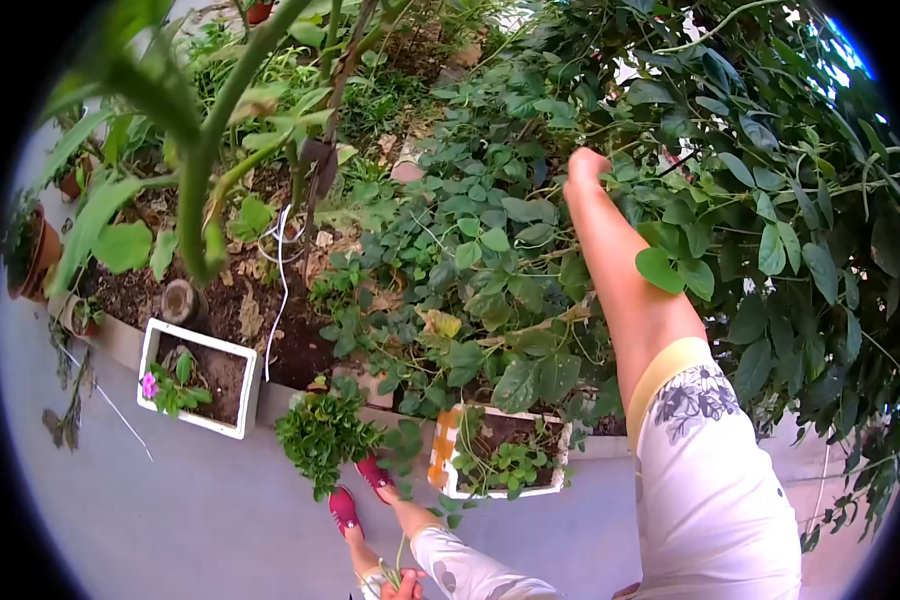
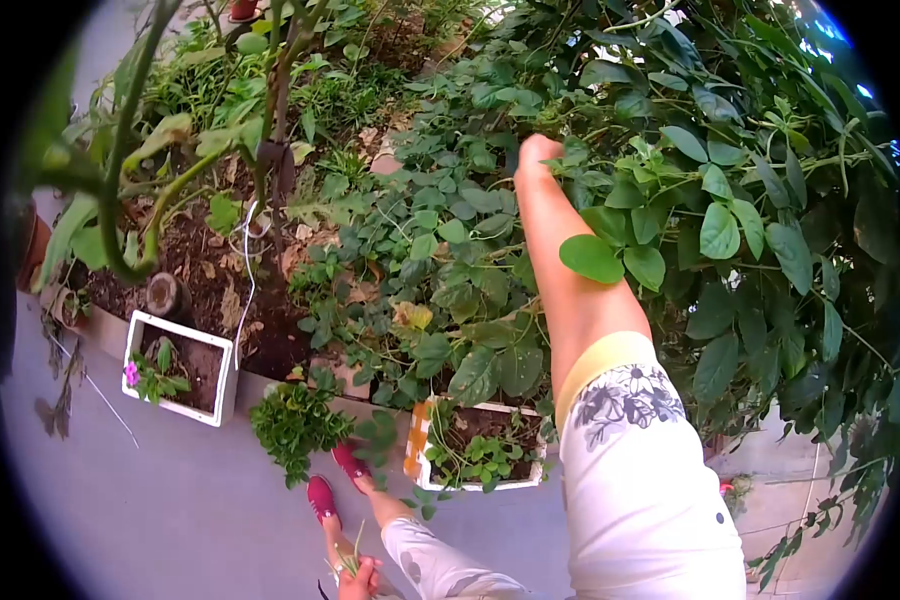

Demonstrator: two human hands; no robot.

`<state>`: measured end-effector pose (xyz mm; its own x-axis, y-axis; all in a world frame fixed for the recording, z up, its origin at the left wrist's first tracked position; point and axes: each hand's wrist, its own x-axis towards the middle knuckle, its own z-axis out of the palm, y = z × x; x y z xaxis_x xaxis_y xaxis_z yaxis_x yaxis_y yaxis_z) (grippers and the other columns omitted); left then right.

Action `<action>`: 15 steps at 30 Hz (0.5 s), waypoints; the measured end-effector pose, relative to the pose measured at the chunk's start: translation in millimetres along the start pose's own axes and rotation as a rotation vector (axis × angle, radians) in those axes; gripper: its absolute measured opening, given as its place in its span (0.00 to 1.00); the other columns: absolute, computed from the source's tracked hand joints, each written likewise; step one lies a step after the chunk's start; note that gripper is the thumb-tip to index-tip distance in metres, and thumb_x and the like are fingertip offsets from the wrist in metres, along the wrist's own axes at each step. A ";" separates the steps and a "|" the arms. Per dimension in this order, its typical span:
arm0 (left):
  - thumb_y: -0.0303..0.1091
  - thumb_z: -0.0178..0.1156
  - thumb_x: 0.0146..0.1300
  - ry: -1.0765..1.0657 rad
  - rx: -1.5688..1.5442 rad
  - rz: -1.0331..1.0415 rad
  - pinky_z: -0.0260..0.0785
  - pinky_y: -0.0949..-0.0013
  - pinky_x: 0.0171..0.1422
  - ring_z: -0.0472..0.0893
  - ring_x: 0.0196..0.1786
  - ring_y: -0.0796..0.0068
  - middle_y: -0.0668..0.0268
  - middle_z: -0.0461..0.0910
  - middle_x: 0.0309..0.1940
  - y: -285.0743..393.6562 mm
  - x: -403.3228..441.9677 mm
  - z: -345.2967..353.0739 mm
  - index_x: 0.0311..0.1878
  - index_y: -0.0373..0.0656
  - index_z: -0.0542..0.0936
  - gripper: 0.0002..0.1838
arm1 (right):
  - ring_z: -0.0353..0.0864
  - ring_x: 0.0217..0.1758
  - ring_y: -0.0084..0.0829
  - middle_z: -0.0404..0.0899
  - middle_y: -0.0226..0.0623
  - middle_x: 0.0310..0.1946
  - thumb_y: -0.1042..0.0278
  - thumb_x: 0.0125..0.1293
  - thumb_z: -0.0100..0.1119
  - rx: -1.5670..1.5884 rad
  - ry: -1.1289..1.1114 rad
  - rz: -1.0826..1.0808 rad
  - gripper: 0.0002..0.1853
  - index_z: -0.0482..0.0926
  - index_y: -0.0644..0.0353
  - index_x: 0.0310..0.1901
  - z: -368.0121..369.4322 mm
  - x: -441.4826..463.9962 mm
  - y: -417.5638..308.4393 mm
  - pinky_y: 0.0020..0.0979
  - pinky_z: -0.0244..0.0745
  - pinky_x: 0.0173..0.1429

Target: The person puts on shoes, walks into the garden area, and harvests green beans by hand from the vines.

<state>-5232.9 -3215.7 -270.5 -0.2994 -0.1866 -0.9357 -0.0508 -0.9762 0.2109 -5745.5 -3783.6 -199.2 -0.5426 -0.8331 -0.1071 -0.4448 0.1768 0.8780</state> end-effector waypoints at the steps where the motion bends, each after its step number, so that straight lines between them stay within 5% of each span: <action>1: 0.43 0.52 0.70 0.015 0.017 -0.013 0.63 0.65 0.63 0.70 0.59 0.66 0.58 0.70 0.60 9.5 0.5 2.8 0.65 0.36 0.68 0.26 | 0.80 0.48 0.33 0.81 0.38 0.47 0.59 0.61 0.58 -0.040 -0.063 0.034 0.17 0.81 0.57 0.49 48.5 43.0 11.6 0.37 0.73 0.51; 2: 0.43 0.52 0.70 0.026 0.035 0.005 0.62 0.65 0.64 0.70 0.59 0.65 0.58 0.69 0.60 14.4 4.0 5.1 0.65 0.36 0.68 0.26 | 0.80 0.50 0.30 0.81 0.36 0.48 0.57 0.61 0.58 -0.082 -0.127 0.065 0.17 0.82 0.55 0.49 95.0 84.5 23.0 0.34 0.74 0.51; 4: 0.42 0.52 0.70 0.058 0.072 0.073 0.61 0.64 0.65 0.68 0.61 0.64 0.57 0.68 0.62 23.7 16.0 7.9 0.66 0.37 0.68 0.26 | 0.74 0.33 0.36 0.78 0.43 0.32 0.61 0.67 0.51 0.656 0.150 0.245 0.13 0.80 0.62 0.33 139.0 118.5 21.1 0.37 0.72 0.40; 6: 0.41 0.52 0.70 0.086 0.111 0.156 0.59 0.64 0.66 0.67 0.63 0.63 0.56 0.66 0.63 29.1 25.7 11.8 0.66 0.37 0.67 0.26 | 0.74 0.33 0.35 0.78 0.42 0.34 0.61 0.66 0.52 1.327 0.378 0.586 0.12 0.79 0.61 0.36 127.8 83.8 47.6 0.37 0.71 0.40; 10: 0.40 0.52 0.70 0.162 0.201 0.327 0.56 0.63 0.69 0.64 0.66 0.62 0.55 0.64 0.65 39.6 46.8 24.0 0.67 0.38 0.67 0.26 | 0.73 0.34 0.34 0.77 0.39 0.37 0.60 0.65 0.54 1.728 0.617 0.710 0.12 0.77 0.59 0.41 117.4 94.1 84.4 0.37 0.69 0.40; 15: 0.39 0.51 0.70 0.290 0.260 0.558 0.52 0.62 0.73 0.60 0.70 0.59 0.53 0.60 0.69 35.9 67.7 37.0 0.68 0.39 0.66 0.26 | 0.73 0.35 0.33 0.77 0.35 0.41 0.59 0.62 0.57 2.010 0.858 0.504 0.15 0.75 0.57 0.47 131.2 138.4 107.9 0.36 0.66 0.40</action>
<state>-5290.3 -3259.3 -315.9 -0.0818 -0.7123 -0.6971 -0.2013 -0.6732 0.7115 -5962.1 -3811.1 -180.5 -0.7143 -0.4235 0.5571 -0.6344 0.0558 -0.7710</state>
